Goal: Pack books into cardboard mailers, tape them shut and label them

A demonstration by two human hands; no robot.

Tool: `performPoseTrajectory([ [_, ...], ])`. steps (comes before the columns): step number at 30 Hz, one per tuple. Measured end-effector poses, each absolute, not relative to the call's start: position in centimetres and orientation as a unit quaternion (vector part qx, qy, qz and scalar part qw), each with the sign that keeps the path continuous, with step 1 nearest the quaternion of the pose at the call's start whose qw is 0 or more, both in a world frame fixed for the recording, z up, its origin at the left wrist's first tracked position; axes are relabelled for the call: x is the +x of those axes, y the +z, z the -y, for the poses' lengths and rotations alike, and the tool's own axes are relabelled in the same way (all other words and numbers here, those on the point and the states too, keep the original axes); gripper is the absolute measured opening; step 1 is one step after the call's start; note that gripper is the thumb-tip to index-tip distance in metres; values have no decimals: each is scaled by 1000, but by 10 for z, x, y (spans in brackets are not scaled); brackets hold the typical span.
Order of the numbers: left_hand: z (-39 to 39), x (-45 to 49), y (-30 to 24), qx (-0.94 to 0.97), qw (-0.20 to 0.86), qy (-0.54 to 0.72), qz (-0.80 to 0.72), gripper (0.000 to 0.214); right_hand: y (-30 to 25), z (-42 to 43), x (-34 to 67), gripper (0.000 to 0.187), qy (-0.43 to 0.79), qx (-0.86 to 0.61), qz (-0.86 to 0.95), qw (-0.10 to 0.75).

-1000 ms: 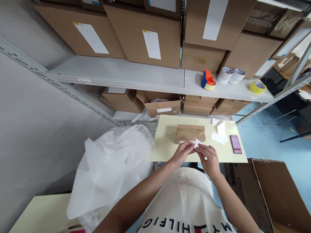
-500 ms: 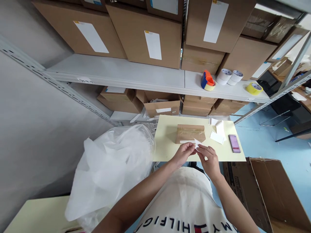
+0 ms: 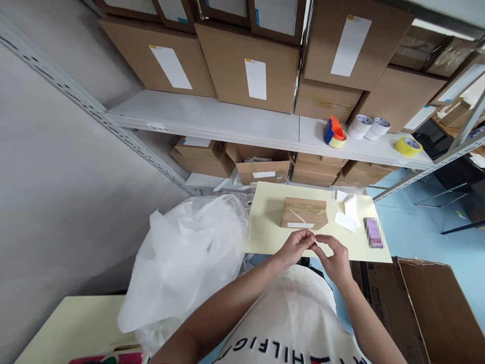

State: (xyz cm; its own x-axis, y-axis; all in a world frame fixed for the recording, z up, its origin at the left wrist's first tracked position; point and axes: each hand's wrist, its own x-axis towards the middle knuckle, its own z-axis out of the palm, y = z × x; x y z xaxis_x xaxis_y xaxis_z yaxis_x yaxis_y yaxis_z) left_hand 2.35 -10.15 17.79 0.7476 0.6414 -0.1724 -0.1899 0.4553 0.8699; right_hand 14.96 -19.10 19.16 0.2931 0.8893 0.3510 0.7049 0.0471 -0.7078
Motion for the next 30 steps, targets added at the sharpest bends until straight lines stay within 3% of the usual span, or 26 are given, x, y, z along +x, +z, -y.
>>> performPoseTrajectory([
  [9,111,23,170,541,778,228,-222,37,196,206,157,13,165,-686,593,389],
  [20,111,20,162,543,735,292,-283,36,197,178,168,15,100,-599,719,338],
  [30,117,54,180,602,663,287,-340,31,201,169,205,25,343,-632,580,383],
])
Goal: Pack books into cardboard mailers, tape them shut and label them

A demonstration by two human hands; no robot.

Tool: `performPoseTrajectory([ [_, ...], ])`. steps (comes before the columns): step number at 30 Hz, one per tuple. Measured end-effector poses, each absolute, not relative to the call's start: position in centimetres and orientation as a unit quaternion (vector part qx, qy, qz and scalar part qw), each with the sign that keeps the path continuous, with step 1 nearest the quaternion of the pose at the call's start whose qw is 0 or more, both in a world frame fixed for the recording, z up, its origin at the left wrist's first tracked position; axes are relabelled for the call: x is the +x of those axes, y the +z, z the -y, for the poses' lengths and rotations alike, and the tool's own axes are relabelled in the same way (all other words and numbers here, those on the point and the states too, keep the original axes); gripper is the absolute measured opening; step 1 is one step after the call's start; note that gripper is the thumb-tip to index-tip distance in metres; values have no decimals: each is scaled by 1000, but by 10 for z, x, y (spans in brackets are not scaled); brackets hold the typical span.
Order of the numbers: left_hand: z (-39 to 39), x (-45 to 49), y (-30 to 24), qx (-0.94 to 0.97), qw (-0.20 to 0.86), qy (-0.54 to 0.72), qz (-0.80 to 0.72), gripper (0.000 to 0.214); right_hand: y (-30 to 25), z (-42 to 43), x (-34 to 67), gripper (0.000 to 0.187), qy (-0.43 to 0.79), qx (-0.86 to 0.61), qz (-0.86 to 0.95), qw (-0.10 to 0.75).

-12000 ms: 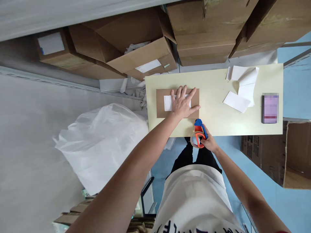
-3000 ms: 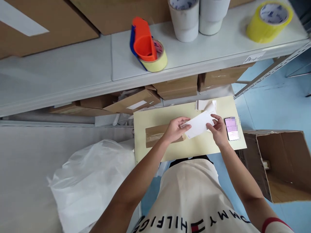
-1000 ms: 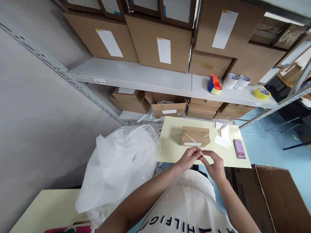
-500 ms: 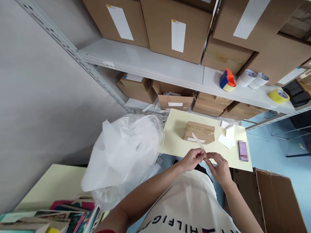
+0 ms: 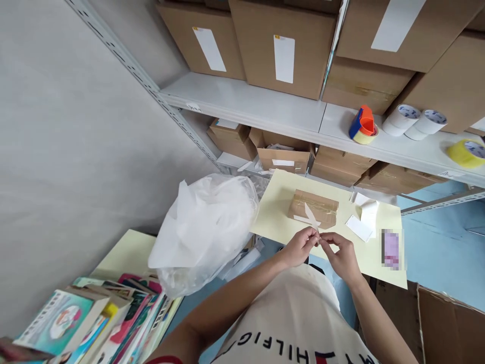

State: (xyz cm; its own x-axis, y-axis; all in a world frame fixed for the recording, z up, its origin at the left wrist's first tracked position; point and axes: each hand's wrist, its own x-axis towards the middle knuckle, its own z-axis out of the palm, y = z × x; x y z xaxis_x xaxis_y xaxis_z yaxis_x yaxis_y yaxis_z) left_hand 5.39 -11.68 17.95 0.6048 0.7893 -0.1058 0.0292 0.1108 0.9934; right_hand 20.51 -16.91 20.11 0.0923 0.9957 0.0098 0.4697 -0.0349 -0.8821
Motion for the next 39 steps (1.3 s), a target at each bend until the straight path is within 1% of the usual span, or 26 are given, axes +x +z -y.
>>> performPoseTrajectory([
  [4,118,67,186,599,666,271,-353,35,198,166,227,36,425,-603,534,413],
  [7,118,70,187,579,676,268,-369,38,192,164,242,40,480,-580,499,429],
  [14,120,67,188,504,672,256,-479,40,182,170,267,45,541,-577,454,411],
  [19,120,66,192,444,658,284,-538,37,178,175,285,47,546,-573,448,417],
  [25,106,63,206,352,631,316,-614,27,171,180,301,45,533,-580,431,441],
  [31,82,58,214,346,587,340,-648,23,164,184,304,45,508,-599,421,454],
  [39,41,28,202,360,541,395,-649,24,159,165,298,43,490,-625,399,458],
])
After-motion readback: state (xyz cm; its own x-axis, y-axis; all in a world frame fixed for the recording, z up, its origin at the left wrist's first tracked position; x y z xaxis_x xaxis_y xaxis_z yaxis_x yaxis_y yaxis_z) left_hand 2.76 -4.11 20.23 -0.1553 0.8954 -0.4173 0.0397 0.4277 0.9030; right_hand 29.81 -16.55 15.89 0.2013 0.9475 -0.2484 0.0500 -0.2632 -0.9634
